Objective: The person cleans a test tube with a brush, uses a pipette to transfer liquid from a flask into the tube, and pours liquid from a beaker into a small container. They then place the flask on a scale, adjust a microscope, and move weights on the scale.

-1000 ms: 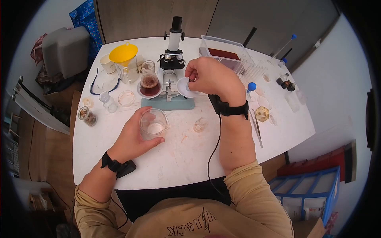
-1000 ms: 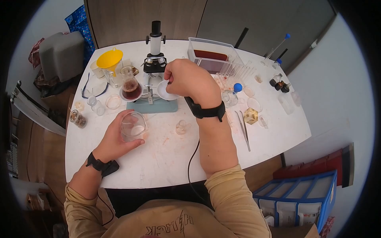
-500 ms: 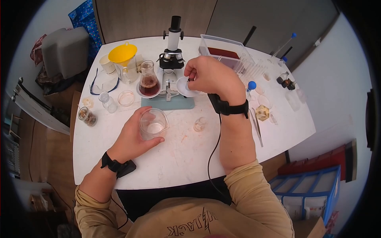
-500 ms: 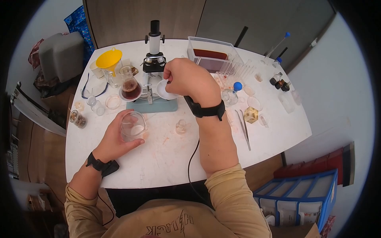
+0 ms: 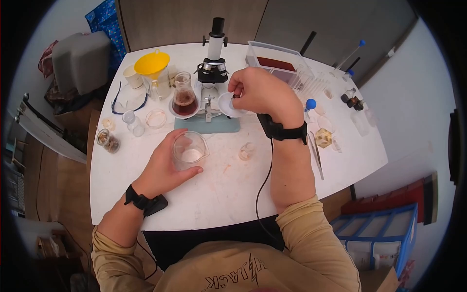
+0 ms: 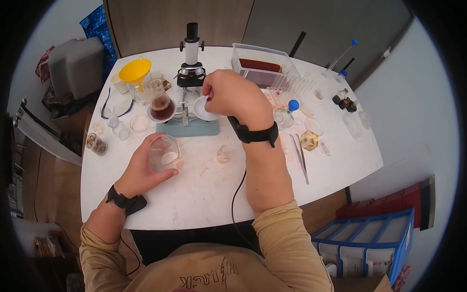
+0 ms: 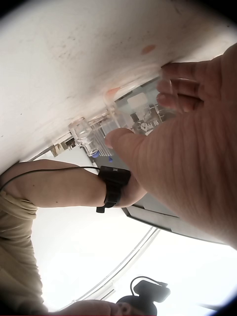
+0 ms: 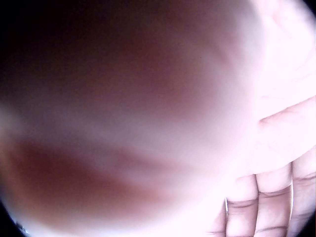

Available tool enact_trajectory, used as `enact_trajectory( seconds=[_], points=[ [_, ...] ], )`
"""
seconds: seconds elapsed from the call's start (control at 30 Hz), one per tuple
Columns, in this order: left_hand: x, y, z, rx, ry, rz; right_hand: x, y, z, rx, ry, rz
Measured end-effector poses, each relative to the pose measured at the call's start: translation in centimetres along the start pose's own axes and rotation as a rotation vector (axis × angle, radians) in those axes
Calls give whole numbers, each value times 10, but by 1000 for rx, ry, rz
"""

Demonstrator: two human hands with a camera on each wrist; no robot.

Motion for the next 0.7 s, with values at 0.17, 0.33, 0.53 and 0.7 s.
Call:
enact_trajectory(
  seconds=[0.17, 0.33, 0.53, 0.7],
  points=[
    [-1, -1, 1, 4, 3, 7, 2, -1, -1, -2, 11, 4],
    [0, 1, 1, -7, 16, 30, -2, -1, 0, -32, -4, -7],
    [0, 4, 2, -14, 63, 45, -9, 2, 2, -79, -54, -18],
    [-1, 5, 3, -32, 60, 13, -7, -1, 0, -67, -34, -10]
  ],
)
Point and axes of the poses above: each hand's wrist, its own z-axis away from the middle knuckle, its own y-axis out of the back of the hand, x = y × z, the point moved 5 cm from there along -z, towards the middle knuckle, and after that the axes turned 12 degrees about -y, right-handed, at the moved point
